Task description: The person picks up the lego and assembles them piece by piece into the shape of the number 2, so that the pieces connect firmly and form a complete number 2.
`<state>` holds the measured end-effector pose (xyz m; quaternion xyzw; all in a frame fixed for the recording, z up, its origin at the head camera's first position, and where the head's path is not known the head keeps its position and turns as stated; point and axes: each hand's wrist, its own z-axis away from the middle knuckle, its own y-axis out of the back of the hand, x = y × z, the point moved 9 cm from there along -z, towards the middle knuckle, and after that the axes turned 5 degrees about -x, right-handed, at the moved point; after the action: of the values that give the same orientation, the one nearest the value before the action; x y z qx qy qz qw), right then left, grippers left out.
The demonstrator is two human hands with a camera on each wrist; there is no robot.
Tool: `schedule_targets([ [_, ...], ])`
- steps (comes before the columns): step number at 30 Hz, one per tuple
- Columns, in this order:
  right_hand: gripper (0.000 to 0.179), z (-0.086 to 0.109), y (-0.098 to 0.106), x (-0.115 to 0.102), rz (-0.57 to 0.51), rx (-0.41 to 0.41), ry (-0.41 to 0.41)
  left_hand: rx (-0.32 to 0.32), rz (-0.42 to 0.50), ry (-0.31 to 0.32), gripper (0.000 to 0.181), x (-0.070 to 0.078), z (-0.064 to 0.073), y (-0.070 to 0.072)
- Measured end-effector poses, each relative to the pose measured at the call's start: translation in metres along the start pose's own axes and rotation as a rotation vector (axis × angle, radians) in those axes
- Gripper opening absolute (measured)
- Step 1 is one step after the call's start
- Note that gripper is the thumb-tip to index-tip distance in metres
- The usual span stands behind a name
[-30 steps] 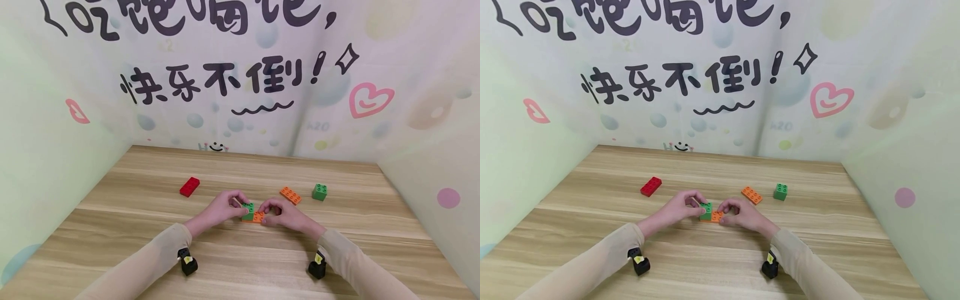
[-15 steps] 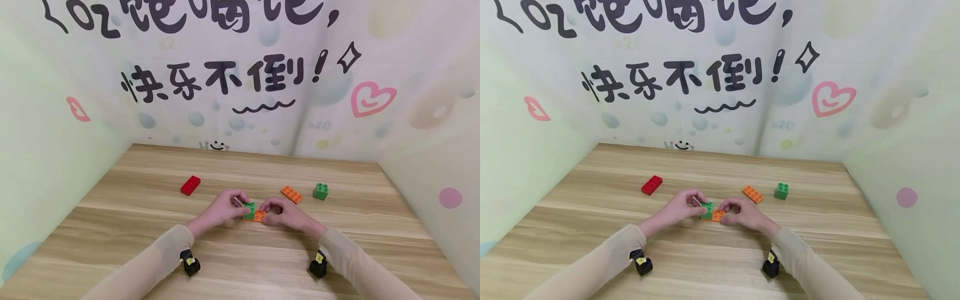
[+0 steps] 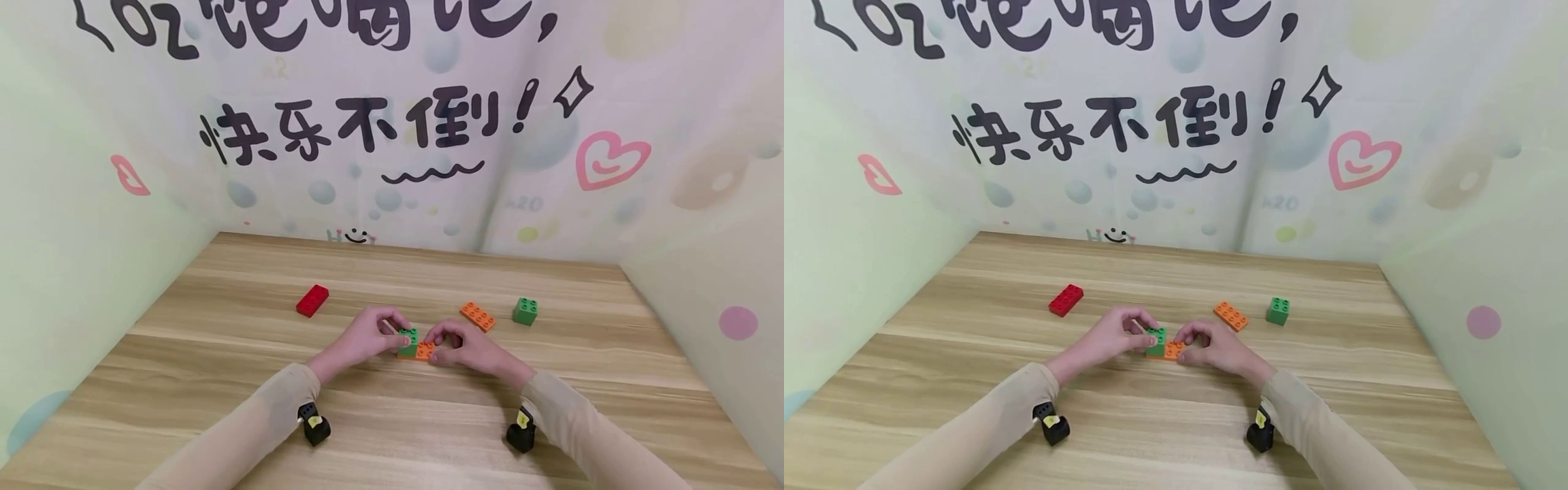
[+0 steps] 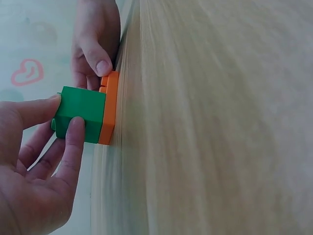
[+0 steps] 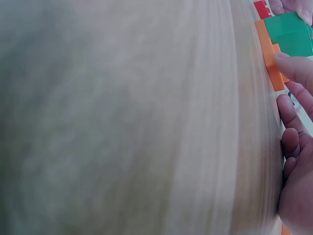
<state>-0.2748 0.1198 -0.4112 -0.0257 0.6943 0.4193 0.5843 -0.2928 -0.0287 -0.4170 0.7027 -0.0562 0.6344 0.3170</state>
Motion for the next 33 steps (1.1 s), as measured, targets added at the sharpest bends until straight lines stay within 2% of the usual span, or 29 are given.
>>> schedule_targets([
  [3, 0.023, -0.001, 0.000, 0.002, 0.002, 0.002, -0.013, -0.001, 0.017, 0.004, 0.020, -0.001, 0.000, 0.001],
  [10, 0.024, -0.012, -0.002, 0.036, 0.004, 0.004, 0.014, -0.016, 0.044, 0.002, 0.022, 0.000, 0.004, 0.000],
  [21, 0.025, -0.010, -0.003, 0.037, -0.019, -0.002, 0.012, -0.021, 0.028, 0.028, 0.022, -0.004, 0.003, 0.000],
  [33, 0.024, -0.012, -0.002, 0.038, 0.001, 0.006, 0.036, -0.056, -0.035, -0.004, 0.027, -0.004, 0.003, 0.002],
])
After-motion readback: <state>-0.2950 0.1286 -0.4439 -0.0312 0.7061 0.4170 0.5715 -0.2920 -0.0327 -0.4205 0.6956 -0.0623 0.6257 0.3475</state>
